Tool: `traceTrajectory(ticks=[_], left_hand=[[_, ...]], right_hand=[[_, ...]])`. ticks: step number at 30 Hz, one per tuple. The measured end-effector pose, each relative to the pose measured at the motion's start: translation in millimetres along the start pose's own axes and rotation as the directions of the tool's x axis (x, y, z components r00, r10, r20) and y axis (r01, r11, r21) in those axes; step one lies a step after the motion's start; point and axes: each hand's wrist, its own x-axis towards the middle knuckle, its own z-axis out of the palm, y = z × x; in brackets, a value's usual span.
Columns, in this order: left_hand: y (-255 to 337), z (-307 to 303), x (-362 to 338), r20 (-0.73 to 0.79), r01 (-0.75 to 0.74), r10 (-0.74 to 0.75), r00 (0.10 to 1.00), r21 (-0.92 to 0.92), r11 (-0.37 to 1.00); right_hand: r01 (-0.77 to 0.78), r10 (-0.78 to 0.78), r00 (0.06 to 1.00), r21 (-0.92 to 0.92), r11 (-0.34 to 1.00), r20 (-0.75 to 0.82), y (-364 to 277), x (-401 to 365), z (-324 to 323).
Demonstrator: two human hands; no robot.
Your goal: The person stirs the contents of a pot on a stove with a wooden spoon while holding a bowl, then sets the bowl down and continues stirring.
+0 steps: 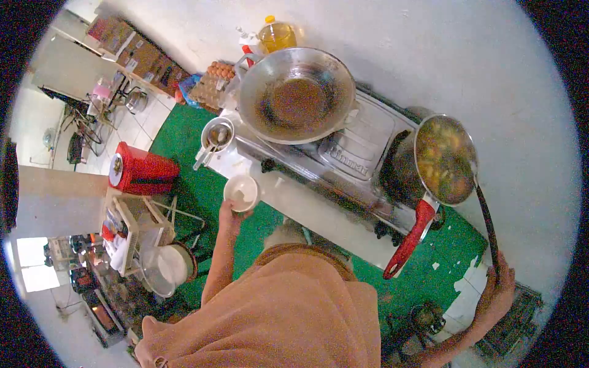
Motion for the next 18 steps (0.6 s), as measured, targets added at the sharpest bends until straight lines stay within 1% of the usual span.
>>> traceTrajectory(ticks=[1,2,3,5,6,8,9,11,15,17,18], left_hand=[[1,-7,12,-0.038,-0.051,0.051,0.998,0.025,0.998],[-1,-15,30,-0.122,-0.034,0.038,0.992,0.039,0.999],[-4,-22,44,-0.117,-0.031,0.035,0.993,0.038,0.999],[-5,-34,66,-0.182,-0.121,0.131,0.975,0.068,0.990],[-2,-36,73,-0.180,-0.117,0.128,0.975,0.069,0.991],[3,-39,89,-0.275,-0.068,0.090,0.957,0.087,0.994],[1,-45,98,-0.269,-0.062,0.084,0.960,0.090,0.994],[-4,-58,118,-0.249,-0.100,0.099,0.963,0.011,0.995],[-6,-63,143,-0.268,-0.067,0.076,0.961,0.043,0.997],[-10,-63,153,-0.342,-0.091,0.107,0.934,0.063,0.994],[-9,-62,156,-0.333,-0.084,0.101,0.937,0.065,0.994]], right_hand=[[-0.032,0.032,0.999,-0.058,0.998,0.001,0,-4,0],[-0.037,0.037,0.999,-0.061,0.997,0.001,-4,-7,1],[-0.052,0.052,0.999,-0.043,0.998,-0.011,-9,-10,6],[-0.068,0.068,0.997,-0.030,0.997,-0.023,-18,-14,10],[-0.043,0.042,0.999,-0.044,0.998,-0.027,-22,-15,11],[-0.025,0.023,0.999,-0.065,0.998,-0.030,-31,-19,11],[-0.059,0.057,0.998,-0.076,0.995,-0.025,-39,-20,10],[-0.102,0.100,0.995,-0.092,0.991,-0.023,-51,-24,8],[-0.166,0.164,0.986,-0.117,0.979,-0.028,-67,-29,6],[-0.190,0.188,0.982,-0.140,0.972,-0.025,-73,-31,7],[-0.157,0.149,0.987,-0.145,0.977,-0.067,-72,-32,9]])
